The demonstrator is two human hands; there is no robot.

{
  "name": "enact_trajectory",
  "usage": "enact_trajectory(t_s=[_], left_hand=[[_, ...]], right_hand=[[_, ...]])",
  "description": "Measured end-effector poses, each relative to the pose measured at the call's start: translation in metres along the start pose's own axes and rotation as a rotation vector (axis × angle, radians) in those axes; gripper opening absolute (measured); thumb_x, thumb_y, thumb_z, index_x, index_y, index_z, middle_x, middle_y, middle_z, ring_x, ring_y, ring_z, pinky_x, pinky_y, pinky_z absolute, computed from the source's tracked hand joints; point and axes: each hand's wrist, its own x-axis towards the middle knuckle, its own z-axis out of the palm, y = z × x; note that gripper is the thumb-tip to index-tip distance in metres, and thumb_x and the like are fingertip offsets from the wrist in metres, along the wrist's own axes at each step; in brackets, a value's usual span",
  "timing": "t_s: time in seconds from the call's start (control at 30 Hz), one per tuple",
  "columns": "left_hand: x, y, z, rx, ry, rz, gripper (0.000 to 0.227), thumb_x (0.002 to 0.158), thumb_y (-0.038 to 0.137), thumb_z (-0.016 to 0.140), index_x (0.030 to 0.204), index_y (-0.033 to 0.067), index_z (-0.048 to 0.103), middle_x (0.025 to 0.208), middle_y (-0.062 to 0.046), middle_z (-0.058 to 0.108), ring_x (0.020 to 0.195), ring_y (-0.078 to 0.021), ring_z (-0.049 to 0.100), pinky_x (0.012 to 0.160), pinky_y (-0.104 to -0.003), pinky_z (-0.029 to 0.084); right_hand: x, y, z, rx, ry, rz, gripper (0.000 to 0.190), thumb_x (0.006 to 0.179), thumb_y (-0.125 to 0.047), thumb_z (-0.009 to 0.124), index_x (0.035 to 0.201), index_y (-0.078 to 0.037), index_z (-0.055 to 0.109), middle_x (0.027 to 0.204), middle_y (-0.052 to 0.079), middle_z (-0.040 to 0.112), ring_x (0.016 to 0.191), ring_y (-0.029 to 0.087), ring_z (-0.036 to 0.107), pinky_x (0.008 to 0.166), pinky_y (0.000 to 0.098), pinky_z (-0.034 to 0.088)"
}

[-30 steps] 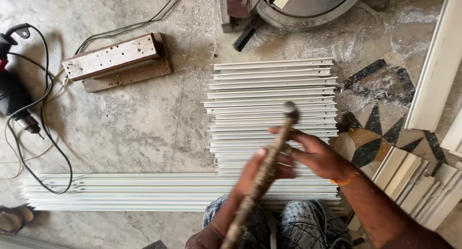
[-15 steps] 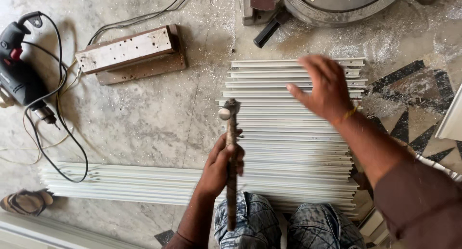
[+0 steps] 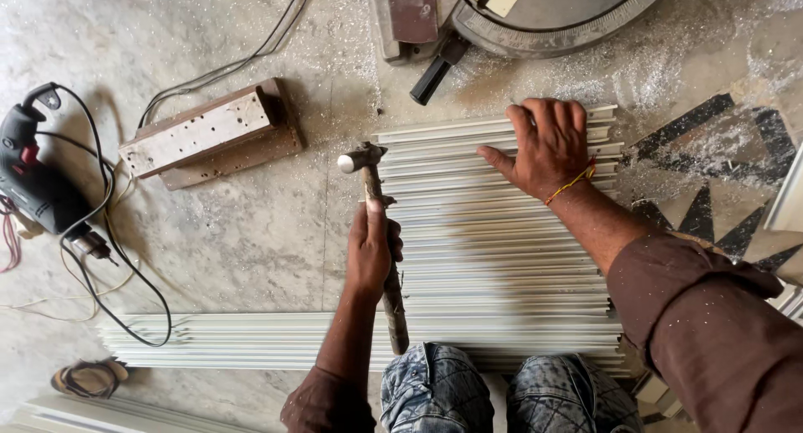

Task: The person uses a hammer to tap together a stack of white plastic molding pieces, then uses a power drill to fasten them. The person works on the floor in a workshop setting.

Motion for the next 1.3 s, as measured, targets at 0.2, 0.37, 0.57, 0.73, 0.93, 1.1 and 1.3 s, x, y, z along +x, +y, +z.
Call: enact_trajectory(t_s=[0.2,0.37,0.57,0.73,0.93,1.1,1.3], left_hand=[[0.028,-0.010,0.006,0.060,0.088,0.019,0.054,0.108,0.053,0.036,0.103,0.0052,0.060,0.061,0.002,0.048,0.048,-0.0075,0.045,0.043,-0.026,0.038],[0.038,-0.023,0.010,0.089,0.109,0.064,0.053,0.108,0.053,0.038,0.097,0.0057,0.058,0.058,0.002,0.047,0.045,-0.0077,0.043,0.040,-0.026,0.035],[0.039,-0.028,0.017,0.270,0.212,0.097,0.057,0.108,0.054,0.038,0.086,0.0048,0.057,0.057,0.000,0.052,0.047,-0.0080,0.051,0.043,-0.027,0.040],[0.045,-0.024,0.005,0.581,0.242,0.154,0.063,0.109,0.057,0.034,0.089,0.0034,0.062,0.066,-0.011,0.064,0.063,-0.0289,0.064,0.059,-0.045,0.049],[0.053,-0.015,-0.022,0.852,0.188,0.153,0.063,0.106,0.058,0.031,0.098,0.0037,0.062,0.080,-0.023,0.070,0.078,-0.0462,0.070,0.071,-0.056,0.052],[0.057,-0.009,-0.034,0.914,0.136,0.172,0.059,0.106,0.056,0.034,0.099,0.0040,0.061,0.080,-0.027,0.069,0.081,-0.0506,0.067,0.072,-0.059,0.050],[0.059,0.000,-0.035,0.949,0.148,0.239,0.053,0.107,0.052,0.039,0.099,0.0040,0.060,0.082,-0.028,0.068,0.084,-0.0531,0.065,0.072,-0.060,0.050]], right_hand=[[0.002,-0.001,-0.005,-0.011,-0.014,0.025,0.076,0.108,-0.077,0.039,0.127,-0.008,0.064,0.120,0.010,0.056,0.110,0.027,0.053,0.105,0.0477,0.036],[0.003,-0.002,-0.008,0.014,-0.019,0.036,0.075,0.109,-0.077,0.040,0.126,-0.008,0.065,0.120,0.009,0.056,0.110,0.027,0.053,0.105,0.0483,0.036],[0.002,-0.002,-0.008,0.024,-0.008,0.038,0.074,0.108,-0.076,0.044,0.127,-0.008,0.065,0.122,0.009,0.056,0.111,0.028,0.052,0.106,0.0489,0.036],[0.003,0.000,-0.007,0.033,-0.016,0.038,0.073,0.108,-0.077,0.045,0.127,-0.009,0.065,0.122,0.009,0.056,0.111,0.027,0.052,0.106,0.0487,0.036],[0.001,0.001,-0.005,0.036,-0.025,0.034,0.074,0.108,-0.077,0.043,0.127,-0.009,0.066,0.121,0.009,0.056,0.111,0.027,0.052,0.104,0.0482,0.036],[0.000,0.002,-0.002,0.030,-0.015,0.031,0.075,0.106,-0.078,0.041,0.125,-0.009,0.066,0.120,0.010,0.055,0.110,0.026,0.052,0.103,0.0478,0.036],[0.002,0.002,-0.003,0.026,0.011,0.026,0.075,0.108,-0.077,0.042,0.125,-0.009,0.067,0.119,0.009,0.056,0.107,0.026,0.052,0.101,0.0479,0.036]])
